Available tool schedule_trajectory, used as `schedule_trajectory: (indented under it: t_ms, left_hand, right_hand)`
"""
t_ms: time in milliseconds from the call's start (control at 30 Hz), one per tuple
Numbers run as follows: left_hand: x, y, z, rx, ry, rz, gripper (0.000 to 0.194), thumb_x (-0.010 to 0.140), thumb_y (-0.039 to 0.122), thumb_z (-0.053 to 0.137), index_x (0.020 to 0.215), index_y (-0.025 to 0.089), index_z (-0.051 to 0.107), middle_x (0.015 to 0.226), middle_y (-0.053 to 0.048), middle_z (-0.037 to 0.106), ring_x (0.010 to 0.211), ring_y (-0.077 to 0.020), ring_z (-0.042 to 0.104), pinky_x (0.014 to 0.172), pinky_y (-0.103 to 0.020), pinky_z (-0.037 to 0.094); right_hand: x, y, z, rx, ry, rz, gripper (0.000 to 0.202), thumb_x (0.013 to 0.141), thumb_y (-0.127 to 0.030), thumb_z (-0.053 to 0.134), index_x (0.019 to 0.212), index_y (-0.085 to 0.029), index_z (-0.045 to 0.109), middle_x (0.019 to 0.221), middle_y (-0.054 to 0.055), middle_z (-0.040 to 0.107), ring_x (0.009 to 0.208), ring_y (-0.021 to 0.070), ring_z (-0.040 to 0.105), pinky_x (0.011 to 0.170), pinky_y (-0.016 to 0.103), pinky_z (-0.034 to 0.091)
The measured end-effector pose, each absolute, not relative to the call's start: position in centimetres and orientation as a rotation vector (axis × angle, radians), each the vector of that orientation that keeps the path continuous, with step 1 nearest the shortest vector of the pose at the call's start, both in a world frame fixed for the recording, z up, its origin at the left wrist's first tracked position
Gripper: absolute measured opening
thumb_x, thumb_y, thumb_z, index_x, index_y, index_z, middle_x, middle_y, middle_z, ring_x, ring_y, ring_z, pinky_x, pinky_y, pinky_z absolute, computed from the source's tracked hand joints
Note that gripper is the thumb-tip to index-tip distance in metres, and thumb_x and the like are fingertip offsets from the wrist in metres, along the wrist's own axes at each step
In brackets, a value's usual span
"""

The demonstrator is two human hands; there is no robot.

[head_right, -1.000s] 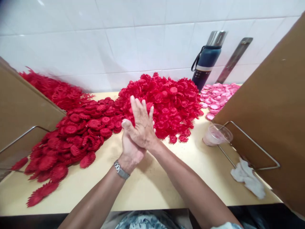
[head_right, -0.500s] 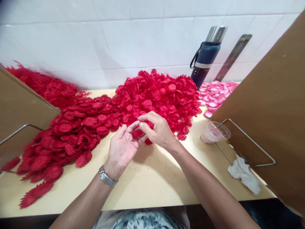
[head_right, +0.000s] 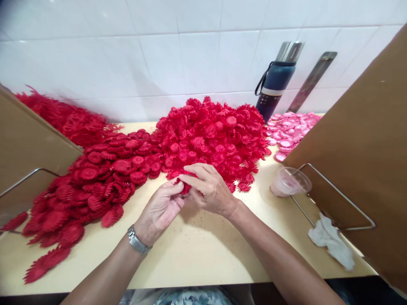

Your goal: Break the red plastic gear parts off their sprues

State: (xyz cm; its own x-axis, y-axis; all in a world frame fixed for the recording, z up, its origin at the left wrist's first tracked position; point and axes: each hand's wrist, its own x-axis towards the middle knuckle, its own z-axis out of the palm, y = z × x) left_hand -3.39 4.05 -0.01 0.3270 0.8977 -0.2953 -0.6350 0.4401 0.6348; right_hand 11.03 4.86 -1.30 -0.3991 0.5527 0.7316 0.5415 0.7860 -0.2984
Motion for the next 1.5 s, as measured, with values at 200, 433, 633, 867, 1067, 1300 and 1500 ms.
schedule_trajectory:
  t_ms: [200,433,633,867,1067,1300,1500]
  left_hand:
    - [-3.9,4.4,0.1,0.608,0.831,1.111,0.013,0.063,0.008,0.065,0.077,0.01,0.064,0.065,-0.005,0.067,0.061,-0.0155,0.064,0.061,-0.028,0.053]
    - [-3.1,5.0,-0.5,0.77,0.871,1.101,0.013,0.062,0.017,0.069,0.071,0.01,0.063,0.056,0.0,0.062,0.05,-0.0112,0.059,0.052,-0.023,0.05]
    - [-3.2,4.8,-1.3,0.764,0.886,1.125,0.015,0.062,0.02,0.072,0.061,0.012,0.06,0.051,0.003,0.058,0.049,-0.0091,0.056,0.054,-0.021,0.049]
    - [-3.9,4.6,-1.4,0.705,0.817,1.065,0.014,0.066,0.024,0.071,0.067,0.012,0.064,0.058,0.0,0.062,0.053,-0.0095,0.058,0.055,-0.021,0.049]
    - [-3.5,4.5,-1.2,0.79,0.923,1.069,0.018,0.059,0.019,0.075,0.073,0.012,0.067,0.069,-0.002,0.069,0.057,-0.0131,0.062,0.059,-0.024,0.053]
    - [-3.4,4.3,-1.0,0.765,1.052,1.141,0.024,0.054,0.022,0.077,0.073,0.013,0.066,0.063,-0.001,0.068,0.057,-0.0158,0.065,0.057,-0.022,0.052]
    - [-3.6,4.9,-0.3,0.721,1.034,1.122,0.027,0.051,0.023,0.078,0.072,0.013,0.065,0.069,-0.002,0.07,0.06,-0.0169,0.065,0.061,-0.025,0.053]
  right_hand:
    - [11.5,4.6,-0.4,-0.936,-1.853,0.536,0.041,0.079,-0.013,0.05,0.119,-0.017,0.052,0.115,0.011,0.055,0.103,0.0193,0.054,0.087,0.035,0.047]
    - [10.3,5.0,-0.5,-1.102,-1.765,0.714,0.019,0.076,-0.027,0.064,0.092,-0.017,0.061,0.084,0.003,0.061,0.075,0.0141,0.057,0.068,0.027,0.047]
    - [9.7,5.0,-0.1,-1.091,-1.619,1.18,0.016,0.073,-0.025,0.066,0.081,-0.017,0.055,0.056,-0.005,0.056,0.053,0.0098,0.052,0.051,0.021,0.042]
    - [10.5,5.4,-0.1,-0.972,-1.725,0.999,0.006,0.076,-0.021,0.063,0.077,-0.015,0.06,0.068,0.0,0.058,0.061,0.0102,0.054,0.056,0.021,0.043]
    - [9.9,5.2,-1.2,-1.079,-1.837,0.529,0.015,0.083,-0.015,0.047,0.077,-0.016,0.061,0.069,0.002,0.059,0.063,0.0107,0.053,0.059,0.02,0.042]
    - [12.3,6.5,-1.7,-1.402,-1.694,0.06,0.023,0.083,-0.01,0.038,0.087,-0.014,0.06,0.074,0.006,0.059,0.067,0.0158,0.053,0.062,0.025,0.043]
    - [16.1,7.8,-1.1,-1.719,-1.632,-0.296,0.029,0.079,-0.011,0.049,0.103,-0.016,0.063,0.103,0.011,0.06,0.1,0.0252,0.047,0.086,0.04,0.036]
